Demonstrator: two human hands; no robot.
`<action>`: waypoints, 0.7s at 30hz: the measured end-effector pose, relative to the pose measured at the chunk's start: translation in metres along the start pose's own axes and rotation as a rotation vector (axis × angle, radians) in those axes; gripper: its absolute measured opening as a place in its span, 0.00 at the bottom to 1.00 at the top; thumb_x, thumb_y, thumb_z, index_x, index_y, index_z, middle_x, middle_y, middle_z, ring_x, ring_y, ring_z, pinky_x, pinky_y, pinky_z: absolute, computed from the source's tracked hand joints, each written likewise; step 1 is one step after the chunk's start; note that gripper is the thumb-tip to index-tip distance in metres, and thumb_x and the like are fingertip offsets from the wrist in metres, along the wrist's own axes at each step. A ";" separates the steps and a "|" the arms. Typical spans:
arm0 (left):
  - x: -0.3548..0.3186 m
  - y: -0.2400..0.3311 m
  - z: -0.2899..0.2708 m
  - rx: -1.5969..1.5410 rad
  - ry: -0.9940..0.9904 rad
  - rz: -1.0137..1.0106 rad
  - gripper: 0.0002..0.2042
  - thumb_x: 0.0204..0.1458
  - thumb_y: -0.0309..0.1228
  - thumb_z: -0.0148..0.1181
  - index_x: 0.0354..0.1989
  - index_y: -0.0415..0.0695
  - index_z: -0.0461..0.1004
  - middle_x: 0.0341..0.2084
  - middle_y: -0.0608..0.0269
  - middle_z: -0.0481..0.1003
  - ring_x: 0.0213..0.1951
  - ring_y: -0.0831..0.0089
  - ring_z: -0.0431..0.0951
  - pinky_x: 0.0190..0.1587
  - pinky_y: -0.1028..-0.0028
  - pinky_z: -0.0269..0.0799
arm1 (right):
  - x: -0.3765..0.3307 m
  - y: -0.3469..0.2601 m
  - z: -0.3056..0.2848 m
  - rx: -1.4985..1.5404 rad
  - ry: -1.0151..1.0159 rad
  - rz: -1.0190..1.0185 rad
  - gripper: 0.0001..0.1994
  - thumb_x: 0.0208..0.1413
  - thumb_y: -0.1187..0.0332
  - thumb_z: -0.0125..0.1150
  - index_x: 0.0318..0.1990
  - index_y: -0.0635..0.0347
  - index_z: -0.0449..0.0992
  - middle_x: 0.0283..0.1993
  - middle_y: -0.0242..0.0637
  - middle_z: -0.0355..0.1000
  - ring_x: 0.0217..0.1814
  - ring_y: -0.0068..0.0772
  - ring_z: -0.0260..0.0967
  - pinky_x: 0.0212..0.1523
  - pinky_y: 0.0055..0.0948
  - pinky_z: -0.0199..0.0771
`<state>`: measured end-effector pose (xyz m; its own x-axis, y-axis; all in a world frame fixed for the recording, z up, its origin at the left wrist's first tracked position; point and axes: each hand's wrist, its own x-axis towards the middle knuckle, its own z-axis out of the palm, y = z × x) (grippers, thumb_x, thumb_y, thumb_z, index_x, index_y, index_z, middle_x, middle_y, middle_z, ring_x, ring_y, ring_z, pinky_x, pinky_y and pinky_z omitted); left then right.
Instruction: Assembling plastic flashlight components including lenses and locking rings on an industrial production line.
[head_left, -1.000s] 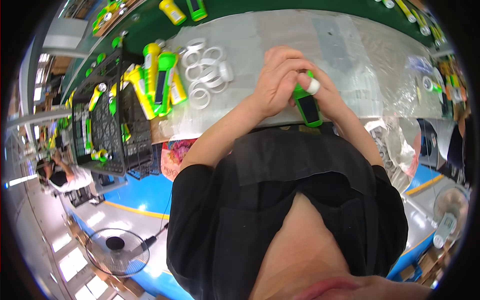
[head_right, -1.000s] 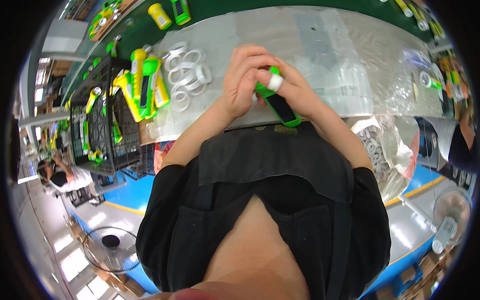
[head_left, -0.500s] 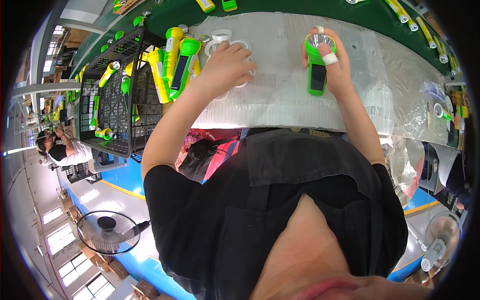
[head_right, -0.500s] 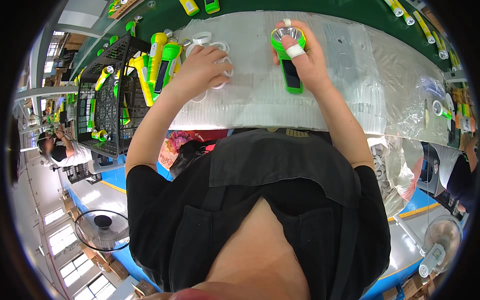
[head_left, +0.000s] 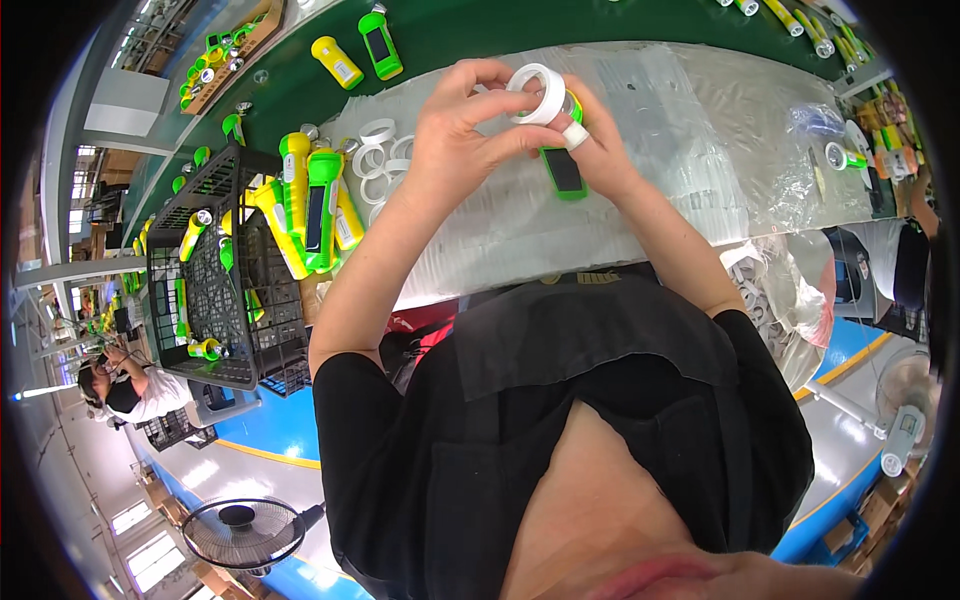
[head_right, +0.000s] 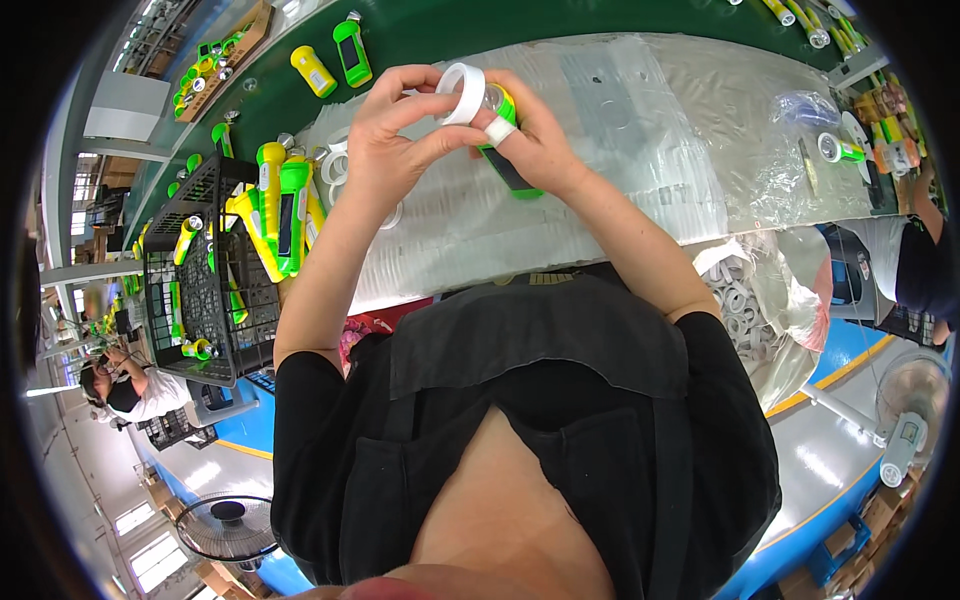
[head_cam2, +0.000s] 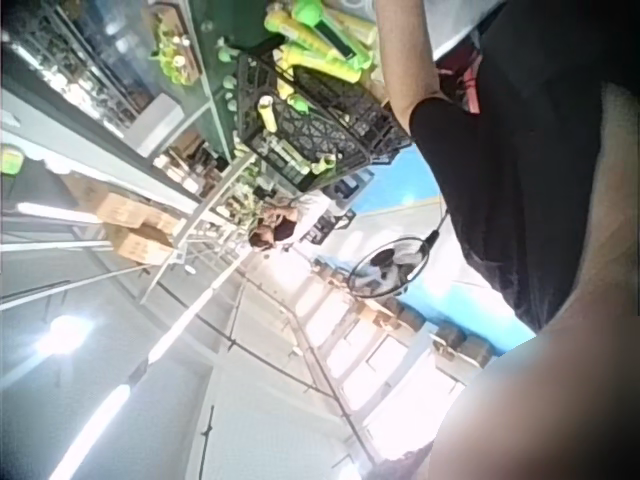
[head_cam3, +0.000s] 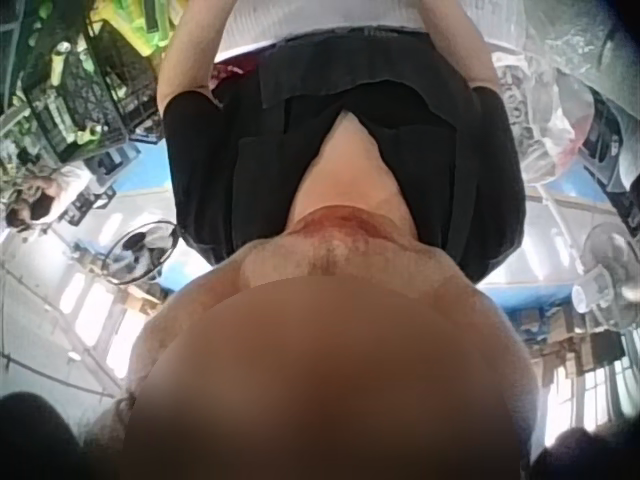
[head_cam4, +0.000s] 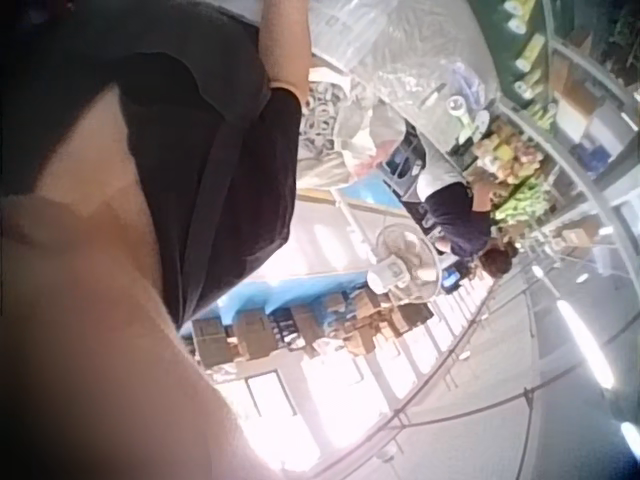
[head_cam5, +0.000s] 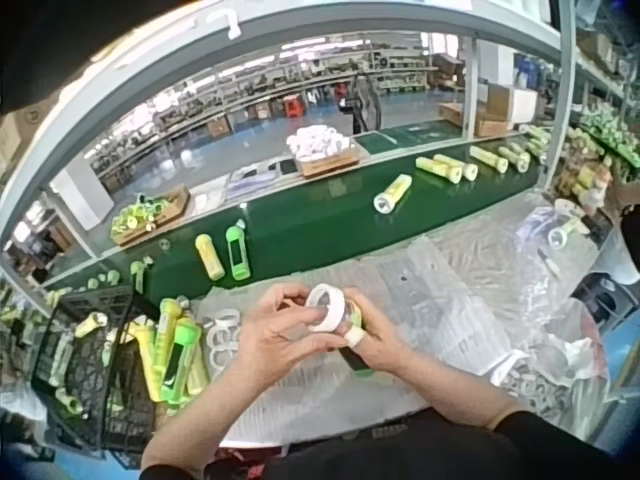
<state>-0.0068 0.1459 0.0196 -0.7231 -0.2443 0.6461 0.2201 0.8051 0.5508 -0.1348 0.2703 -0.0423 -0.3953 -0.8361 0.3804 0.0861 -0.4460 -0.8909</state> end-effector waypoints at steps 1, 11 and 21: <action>0.002 0.001 -0.001 0.001 -0.029 0.014 0.16 0.33 0.35 0.77 0.34 0.49 0.83 0.39 0.65 0.72 0.39 0.68 0.72 0.39 0.70 0.71 | -0.002 -0.001 -0.004 0.038 -0.014 0.039 0.19 0.64 0.63 0.53 0.59 0.59 0.63 0.45 0.37 0.71 0.38 0.27 0.72 0.39 0.27 0.74; 0.015 0.018 0.010 0.055 -0.193 0.058 0.20 0.34 0.35 0.76 0.38 0.47 0.77 0.41 0.58 0.73 0.44 0.57 0.73 0.43 0.64 0.71 | 0.021 -0.084 -0.058 -0.860 -0.337 -0.289 0.19 0.47 0.68 0.72 0.47 0.60 0.76 0.50 0.35 0.74 0.50 0.32 0.72 0.49 0.30 0.72; 0.015 0.018 0.044 -0.100 -0.191 -0.119 0.21 0.38 0.30 0.76 0.38 0.45 0.68 0.35 0.64 0.79 0.34 0.70 0.78 0.39 0.72 0.73 | 0.069 -0.150 -0.037 -1.219 -0.894 -0.675 0.18 0.42 0.58 0.69 0.30 0.65 0.74 0.27 0.48 0.72 0.30 0.51 0.72 0.32 0.42 0.70</action>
<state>-0.0430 0.1803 0.0158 -0.8563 -0.2196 0.4674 0.1832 0.7171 0.6725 -0.2087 0.2918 0.1085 0.5930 -0.7081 0.3834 -0.7637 -0.6455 -0.0109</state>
